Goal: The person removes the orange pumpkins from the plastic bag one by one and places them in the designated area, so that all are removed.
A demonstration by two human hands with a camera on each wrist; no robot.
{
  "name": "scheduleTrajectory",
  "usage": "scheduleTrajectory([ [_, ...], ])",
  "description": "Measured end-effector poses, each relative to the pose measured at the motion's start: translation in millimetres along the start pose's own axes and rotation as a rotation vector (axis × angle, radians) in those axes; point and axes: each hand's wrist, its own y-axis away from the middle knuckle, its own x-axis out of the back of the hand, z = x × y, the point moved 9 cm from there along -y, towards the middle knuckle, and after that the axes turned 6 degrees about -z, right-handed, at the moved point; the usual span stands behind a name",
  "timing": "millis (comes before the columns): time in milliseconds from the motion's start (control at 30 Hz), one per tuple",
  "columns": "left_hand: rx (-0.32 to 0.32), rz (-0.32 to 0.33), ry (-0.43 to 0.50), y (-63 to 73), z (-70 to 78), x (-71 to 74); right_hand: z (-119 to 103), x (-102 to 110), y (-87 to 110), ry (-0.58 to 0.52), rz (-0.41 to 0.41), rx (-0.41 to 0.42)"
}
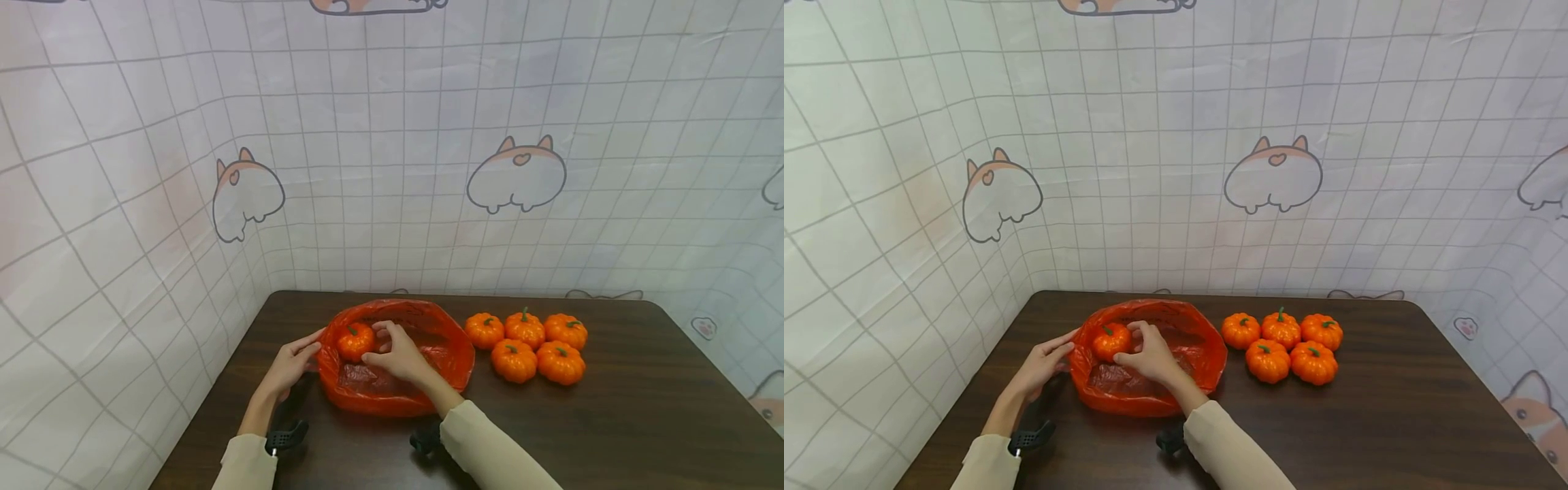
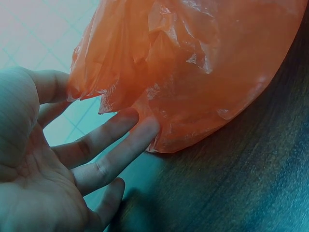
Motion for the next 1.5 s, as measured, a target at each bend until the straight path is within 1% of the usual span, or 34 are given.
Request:
scheduleTrajectory([
  [133, 0.005, 0.009, 0.008, -0.9, -1.5, 0.9, 5, -5, -5.0, 0.005, 0.005, -0.021],
  [300, -0.005, -0.004, -0.002, -0.5, -1.0, 0.0, 9, -9, -10.5, 0.020, 0.015, -0.028],
  [500, -0.018, -0.015, -0.010, -0.7, 2.4, -1.7, 8, -10, -16.3, 0.071, 0.028, -0.045],
  [667, -0.012, -0.012, -0.010, -0.7, 3.8, -1.9, 9, -13, -18.9, 0.111, 0.007, -0.068],
  [833, -0.012, -0.013, -0.002, -0.6, 4.2, -2.3, 12, -15, -20.7, 0.129, -0.012, -0.081],
  [1133, -0.011, -0.013, -0.006, 0.6, 4.2, -2.2, 14, -14, -26.1, 0.085, 0.030, -0.060],
  [1267, -0.009, -0.010, -0.005, -0.1, 2.7, -1.6, 17, -14, -27.5, 0.081, 0.049, -0.065],
  [1500, -0.005, -0.006, -0.003, 0.3, 2.2, -0.8, 18, -13, -26.3, 0.076, 0.049, -0.089],
])
